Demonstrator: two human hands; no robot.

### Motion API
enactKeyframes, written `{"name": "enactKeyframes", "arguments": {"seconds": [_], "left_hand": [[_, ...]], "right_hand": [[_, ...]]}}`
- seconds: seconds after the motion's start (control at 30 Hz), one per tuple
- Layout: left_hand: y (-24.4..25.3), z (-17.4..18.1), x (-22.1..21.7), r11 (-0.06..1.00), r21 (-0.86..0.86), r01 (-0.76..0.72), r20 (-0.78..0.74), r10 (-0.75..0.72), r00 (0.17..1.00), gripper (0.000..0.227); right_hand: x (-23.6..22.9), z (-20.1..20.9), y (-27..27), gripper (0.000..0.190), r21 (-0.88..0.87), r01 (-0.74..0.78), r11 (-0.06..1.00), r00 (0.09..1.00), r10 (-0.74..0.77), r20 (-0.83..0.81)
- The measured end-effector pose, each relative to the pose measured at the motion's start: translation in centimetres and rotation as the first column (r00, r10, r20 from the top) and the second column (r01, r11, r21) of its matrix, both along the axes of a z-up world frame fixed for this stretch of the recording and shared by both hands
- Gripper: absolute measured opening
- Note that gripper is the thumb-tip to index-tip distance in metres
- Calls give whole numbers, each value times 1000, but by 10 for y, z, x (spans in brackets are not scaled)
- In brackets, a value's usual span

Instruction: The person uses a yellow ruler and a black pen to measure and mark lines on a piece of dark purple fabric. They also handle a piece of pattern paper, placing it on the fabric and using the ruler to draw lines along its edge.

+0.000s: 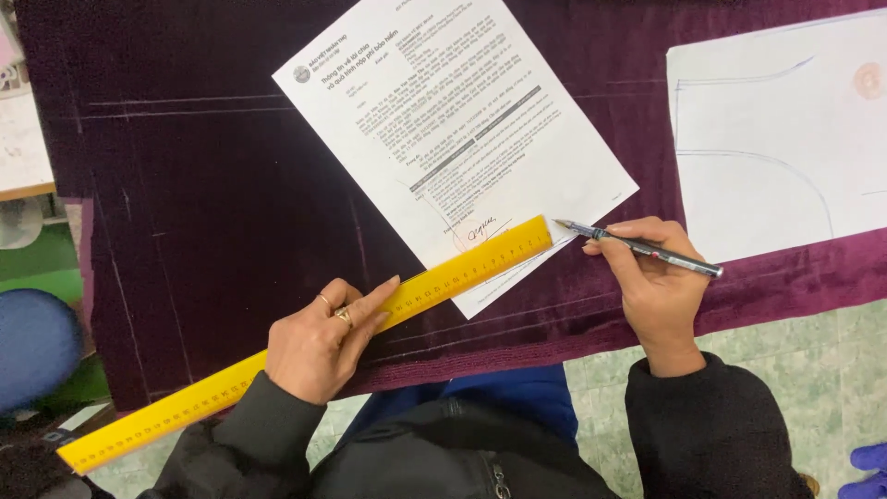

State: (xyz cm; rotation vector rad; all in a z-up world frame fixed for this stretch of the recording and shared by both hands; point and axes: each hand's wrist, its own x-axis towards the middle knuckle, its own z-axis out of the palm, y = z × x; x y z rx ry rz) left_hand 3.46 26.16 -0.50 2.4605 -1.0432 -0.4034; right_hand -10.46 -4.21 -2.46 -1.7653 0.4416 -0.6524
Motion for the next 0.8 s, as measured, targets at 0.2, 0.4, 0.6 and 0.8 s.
{"name": "enactKeyframes", "arguments": {"seconds": [0.2, 0.4, 0.6, 0.8], "left_hand": [[-1, -3, -2, 1000, 3, 5, -13, -5, 1000, 32], [-4, 3, -1, 1000, 24, -13, -4, 13, 1000, 31], [-3, 3, 0, 996, 75, -46, 3, 46, 999, 33], [-4, 2, 0, 996, 65, -62, -15, 63, 998, 33]], "right_hand": [[-4, -5, -3, 7, -8, -17, 1000, 1000, 17, -12], [0, 2, 0, 9, -72, -28, 997, 999, 24, -45], [0, -1, -1, 12, -61, -34, 998, 998, 31, -52], [-6, -14, -5, 10, -51, -19, 999, 999, 17, -34]]}}
